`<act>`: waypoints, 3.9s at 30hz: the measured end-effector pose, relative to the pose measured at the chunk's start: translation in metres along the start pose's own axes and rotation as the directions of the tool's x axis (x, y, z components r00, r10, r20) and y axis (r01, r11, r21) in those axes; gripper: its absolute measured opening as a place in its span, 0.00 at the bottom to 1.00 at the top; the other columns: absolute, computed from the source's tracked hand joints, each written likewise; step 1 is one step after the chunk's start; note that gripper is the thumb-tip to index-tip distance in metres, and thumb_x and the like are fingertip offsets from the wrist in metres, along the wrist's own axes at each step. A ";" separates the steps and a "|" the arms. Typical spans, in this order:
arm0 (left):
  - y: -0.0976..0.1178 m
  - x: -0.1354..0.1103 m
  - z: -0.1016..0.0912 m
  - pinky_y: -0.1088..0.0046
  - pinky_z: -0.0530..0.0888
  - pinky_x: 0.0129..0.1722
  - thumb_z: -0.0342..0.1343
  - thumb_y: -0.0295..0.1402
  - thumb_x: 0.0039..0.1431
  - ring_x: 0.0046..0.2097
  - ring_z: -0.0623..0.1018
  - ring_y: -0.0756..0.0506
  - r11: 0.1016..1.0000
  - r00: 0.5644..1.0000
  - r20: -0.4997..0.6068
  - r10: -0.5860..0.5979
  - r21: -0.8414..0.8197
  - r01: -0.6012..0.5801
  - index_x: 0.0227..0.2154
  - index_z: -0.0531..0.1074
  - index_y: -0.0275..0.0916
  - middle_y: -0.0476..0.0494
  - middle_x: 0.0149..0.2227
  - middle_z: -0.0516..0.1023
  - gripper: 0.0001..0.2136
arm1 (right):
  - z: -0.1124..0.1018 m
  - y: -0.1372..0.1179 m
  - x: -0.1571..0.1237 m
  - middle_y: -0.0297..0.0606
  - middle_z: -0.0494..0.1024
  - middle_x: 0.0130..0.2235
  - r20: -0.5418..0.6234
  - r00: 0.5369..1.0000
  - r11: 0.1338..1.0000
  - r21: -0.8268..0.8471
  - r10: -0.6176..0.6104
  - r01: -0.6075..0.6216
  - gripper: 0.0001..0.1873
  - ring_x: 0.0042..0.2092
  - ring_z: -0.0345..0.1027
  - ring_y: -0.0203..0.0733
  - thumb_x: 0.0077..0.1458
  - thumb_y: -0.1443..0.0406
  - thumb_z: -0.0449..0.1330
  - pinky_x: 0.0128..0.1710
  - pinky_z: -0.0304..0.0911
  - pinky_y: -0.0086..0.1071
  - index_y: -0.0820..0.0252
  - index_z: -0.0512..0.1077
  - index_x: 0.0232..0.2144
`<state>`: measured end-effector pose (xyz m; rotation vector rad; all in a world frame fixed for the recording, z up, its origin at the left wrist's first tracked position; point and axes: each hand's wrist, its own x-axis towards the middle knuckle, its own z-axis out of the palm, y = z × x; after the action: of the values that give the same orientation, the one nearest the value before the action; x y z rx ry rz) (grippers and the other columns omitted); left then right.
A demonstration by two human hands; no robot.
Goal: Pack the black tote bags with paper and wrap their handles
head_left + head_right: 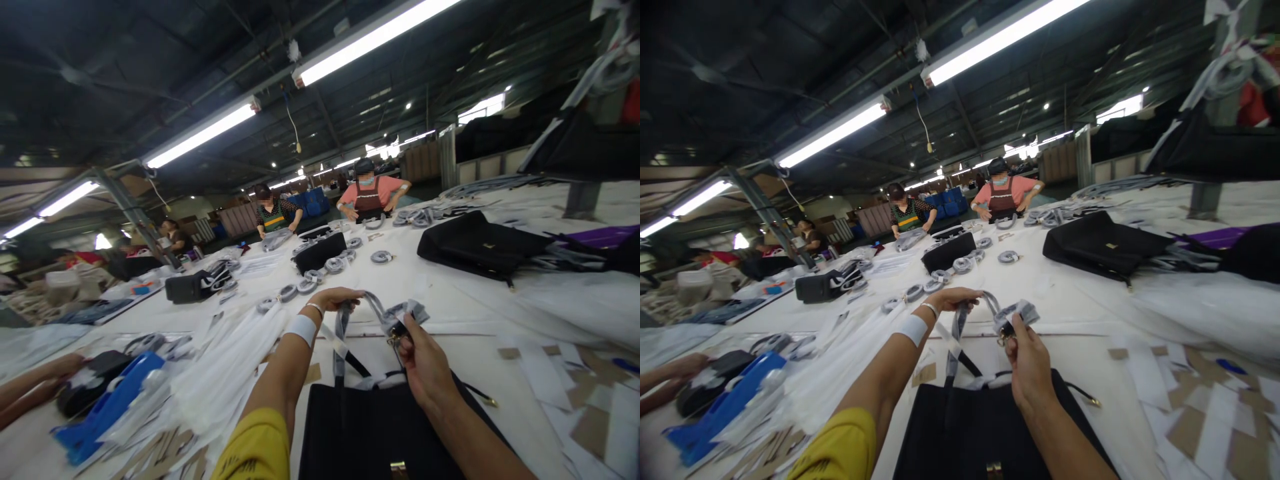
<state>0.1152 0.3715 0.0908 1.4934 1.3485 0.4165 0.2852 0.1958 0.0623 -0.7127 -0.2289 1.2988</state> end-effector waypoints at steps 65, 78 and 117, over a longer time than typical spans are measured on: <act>-0.001 -0.171 0.103 0.63 0.73 0.57 0.62 0.27 0.56 0.51 0.79 0.43 0.747 0.601 -0.443 0.665 0.403 -0.529 0.44 0.80 0.44 0.44 0.47 0.82 0.13 | 0.004 0.026 -0.033 0.42 0.83 0.39 0.403 0.912 0.997 -0.045 0.075 -0.062 0.20 0.46 0.76 0.47 0.47 0.52 0.71 0.51 0.71 0.36 0.61 0.81 0.35; -0.017 -0.170 0.104 0.63 0.72 0.56 0.58 0.33 0.59 0.52 0.78 0.42 0.841 0.651 -0.537 0.537 0.284 -0.459 0.56 0.72 0.41 0.40 0.50 0.80 0.21 | -0.007 0.034 -0.022 0.39 0.81 0.47 0.300 0.953 0.960 -0.275 0.041 0.045 0.18 0.54 0.71 0.53 0.41 0.51 0.70 0.46 0.74 0.36 0.53 0.80 0.34; -0.031 -0.164 0.104 0.66 0.71 0.47 0.58 0.47 0.56 0.46 0.78 0.40 0.880 0.711 -0.597 0.371 -0.019 -0.474 0.44 0.78 0.39 0.45 0.42 0.83 0.20 | -0.102 -0.203 -0.023 0.37 0.77 0.22 0.310 0.941 -0.308 -0.916 -0.137 0.257 0.10 0.32 0.72 0.45 0.50 0.65 0.63 0.35 0.59 0.32 0.59 0.74 0.19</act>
<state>0.1319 0.1760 0.0826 1.5908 1.3576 1.3537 0.4951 0.1197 0.1108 -1.9667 -1.6456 0.4149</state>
